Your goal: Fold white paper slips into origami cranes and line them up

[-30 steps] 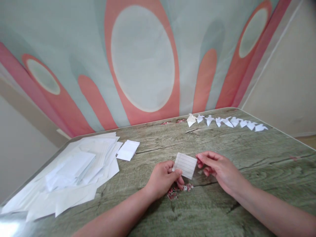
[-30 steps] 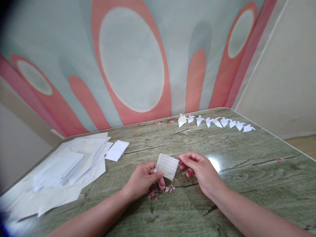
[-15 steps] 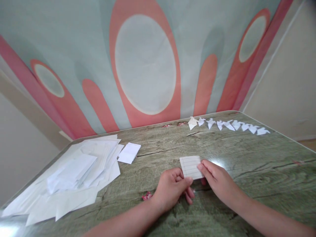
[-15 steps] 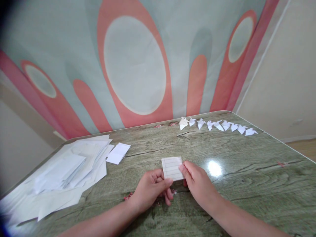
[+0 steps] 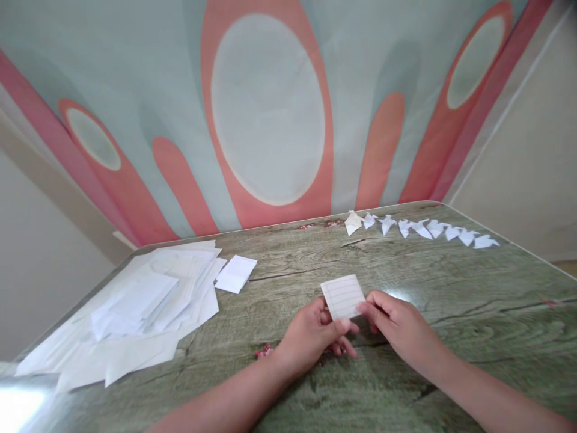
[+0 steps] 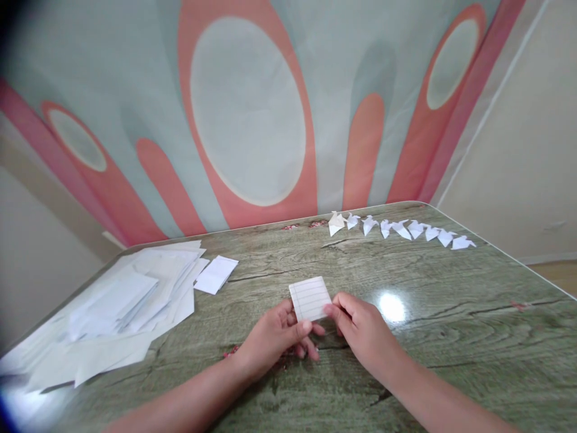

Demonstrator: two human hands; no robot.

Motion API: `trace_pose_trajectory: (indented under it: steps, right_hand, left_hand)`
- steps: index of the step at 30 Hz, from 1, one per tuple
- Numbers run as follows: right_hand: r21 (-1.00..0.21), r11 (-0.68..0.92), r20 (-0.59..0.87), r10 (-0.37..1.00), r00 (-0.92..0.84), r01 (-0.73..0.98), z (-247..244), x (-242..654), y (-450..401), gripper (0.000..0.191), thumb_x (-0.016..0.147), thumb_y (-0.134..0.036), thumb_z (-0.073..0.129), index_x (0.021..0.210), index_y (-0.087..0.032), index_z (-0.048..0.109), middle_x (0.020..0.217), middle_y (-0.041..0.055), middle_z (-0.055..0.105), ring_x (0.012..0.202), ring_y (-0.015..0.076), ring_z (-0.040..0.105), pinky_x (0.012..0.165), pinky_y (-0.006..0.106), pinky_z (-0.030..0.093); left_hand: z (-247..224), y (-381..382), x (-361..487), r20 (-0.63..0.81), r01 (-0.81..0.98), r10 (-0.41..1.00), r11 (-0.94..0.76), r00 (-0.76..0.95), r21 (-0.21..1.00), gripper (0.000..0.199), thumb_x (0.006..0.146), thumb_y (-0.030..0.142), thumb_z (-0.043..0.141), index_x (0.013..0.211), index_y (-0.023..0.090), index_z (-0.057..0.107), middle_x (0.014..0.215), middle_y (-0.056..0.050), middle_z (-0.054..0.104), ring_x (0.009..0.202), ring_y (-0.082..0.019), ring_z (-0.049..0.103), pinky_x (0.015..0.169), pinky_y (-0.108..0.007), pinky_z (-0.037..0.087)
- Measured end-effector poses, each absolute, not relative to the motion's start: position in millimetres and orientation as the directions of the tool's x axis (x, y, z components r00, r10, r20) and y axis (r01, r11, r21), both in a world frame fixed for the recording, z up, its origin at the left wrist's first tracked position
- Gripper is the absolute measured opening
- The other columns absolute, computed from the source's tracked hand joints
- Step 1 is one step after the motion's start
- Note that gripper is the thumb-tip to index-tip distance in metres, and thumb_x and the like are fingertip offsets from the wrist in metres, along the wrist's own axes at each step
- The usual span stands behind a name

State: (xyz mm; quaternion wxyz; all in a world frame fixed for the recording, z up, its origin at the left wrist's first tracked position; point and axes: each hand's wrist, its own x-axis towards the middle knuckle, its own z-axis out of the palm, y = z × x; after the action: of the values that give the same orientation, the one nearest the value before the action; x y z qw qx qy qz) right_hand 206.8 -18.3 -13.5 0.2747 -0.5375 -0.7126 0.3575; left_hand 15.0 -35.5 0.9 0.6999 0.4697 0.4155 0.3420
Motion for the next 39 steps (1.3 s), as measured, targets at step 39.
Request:
trace_pose_trajectory:
  steps: [39]
  right_hand:
    - [-0.878,0.147,-0.058,0.912,-0.406,0.456,-4,198,-26,0.026,0.088,-0.035,0.052,0.066,-0.02,0.051,0.06,-0.0039,0.051,0.06,0.0134,0.046,0.056,0.025,0.03]
  left_hand:
    - [7,-17,-28,-0.258,0.262,0.94,0.198,0.221,0.944,0.036,0.083,0.048,0.058,0.067,0.017,0.052,0.049,0.003,0.06,0.032,-0.008,0.052,0.033,-0.016,0.025]
